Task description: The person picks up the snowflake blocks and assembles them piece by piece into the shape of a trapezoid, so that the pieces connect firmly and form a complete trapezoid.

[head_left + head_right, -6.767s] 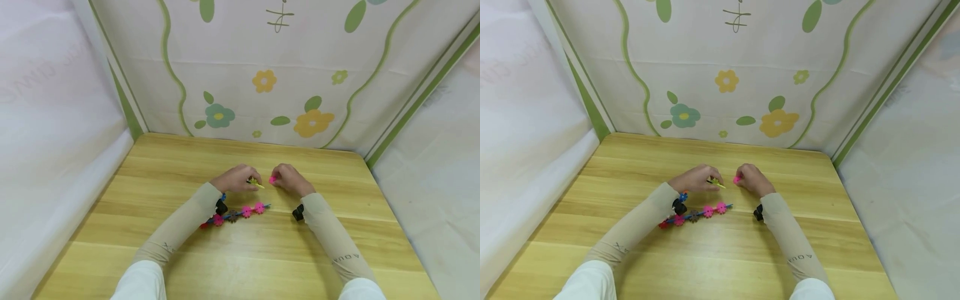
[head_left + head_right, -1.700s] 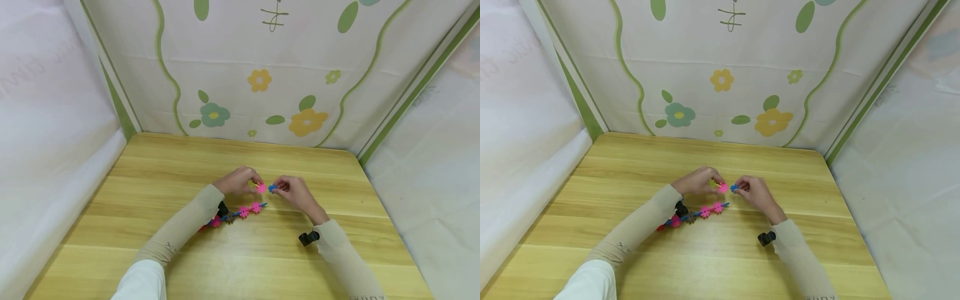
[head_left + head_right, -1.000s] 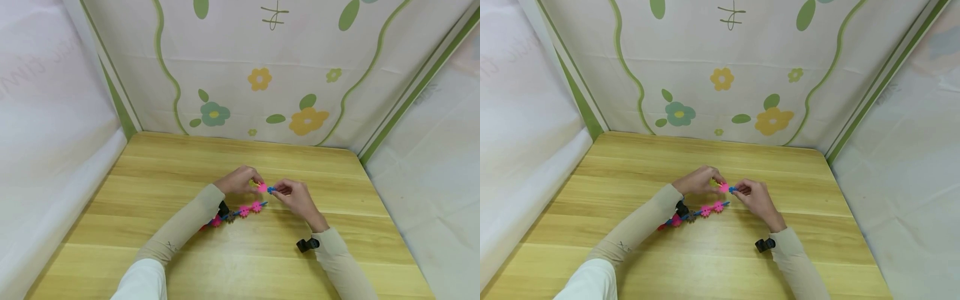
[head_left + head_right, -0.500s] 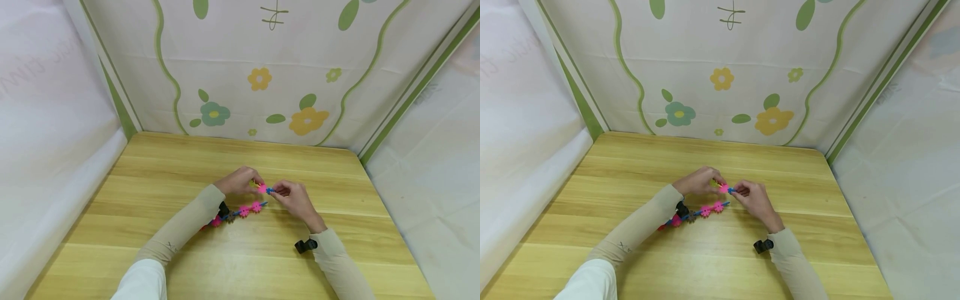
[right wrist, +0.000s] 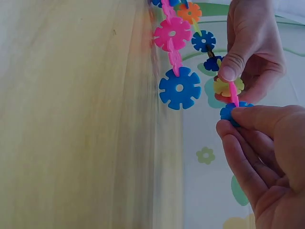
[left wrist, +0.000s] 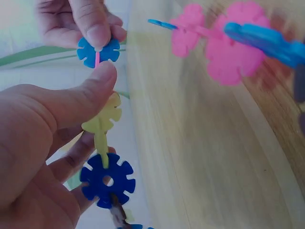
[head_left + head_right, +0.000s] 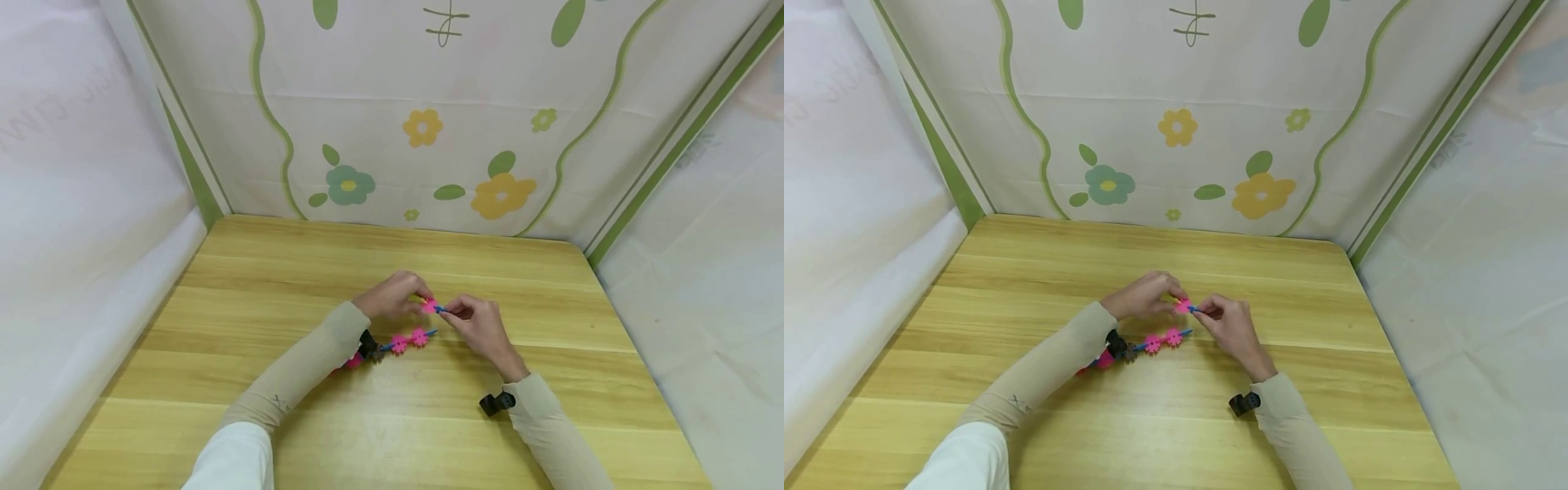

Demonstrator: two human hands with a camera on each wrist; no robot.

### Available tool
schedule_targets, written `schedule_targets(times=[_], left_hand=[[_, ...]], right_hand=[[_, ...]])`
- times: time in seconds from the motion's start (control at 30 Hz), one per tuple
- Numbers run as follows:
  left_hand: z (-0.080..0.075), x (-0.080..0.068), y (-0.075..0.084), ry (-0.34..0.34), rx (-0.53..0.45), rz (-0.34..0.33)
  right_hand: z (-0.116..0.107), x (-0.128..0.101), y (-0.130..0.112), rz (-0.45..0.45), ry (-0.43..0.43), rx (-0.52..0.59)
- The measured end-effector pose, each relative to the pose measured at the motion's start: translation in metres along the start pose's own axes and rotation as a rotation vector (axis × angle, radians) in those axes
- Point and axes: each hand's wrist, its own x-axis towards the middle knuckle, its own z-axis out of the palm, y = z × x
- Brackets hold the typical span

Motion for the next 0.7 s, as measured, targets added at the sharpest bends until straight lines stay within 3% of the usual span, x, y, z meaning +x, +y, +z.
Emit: schedule_targets(times=[0.1,0.27,0.47,0.57,0.7], left_hand=[[0.001,0.002,0.0,-0.005,0.0,-0.005],[0.001,0.003,0.0,-0.053,-0.025,-0.043],[0.002,0.006,0.002,-0.092,0.029,-0.047],[0.003,0.004,0.005,-0.067,0.074,-0.063],[0.002,-0.008,0.017,0.034,0.132,-0.119]], right_hand=[[0.0,0.0,0.001,0.009,-0.015,0.002],[-0.006,0.004,0.003,0.077,-0.13,0.043],[-0.015,0.012,0.002,0.143,-0.234,0.029],[-0.016,0.013,0.001,0.133,-0.236,-0.003],[-0.016,0.012,0.0,0.129,-0.212,-0.008]])
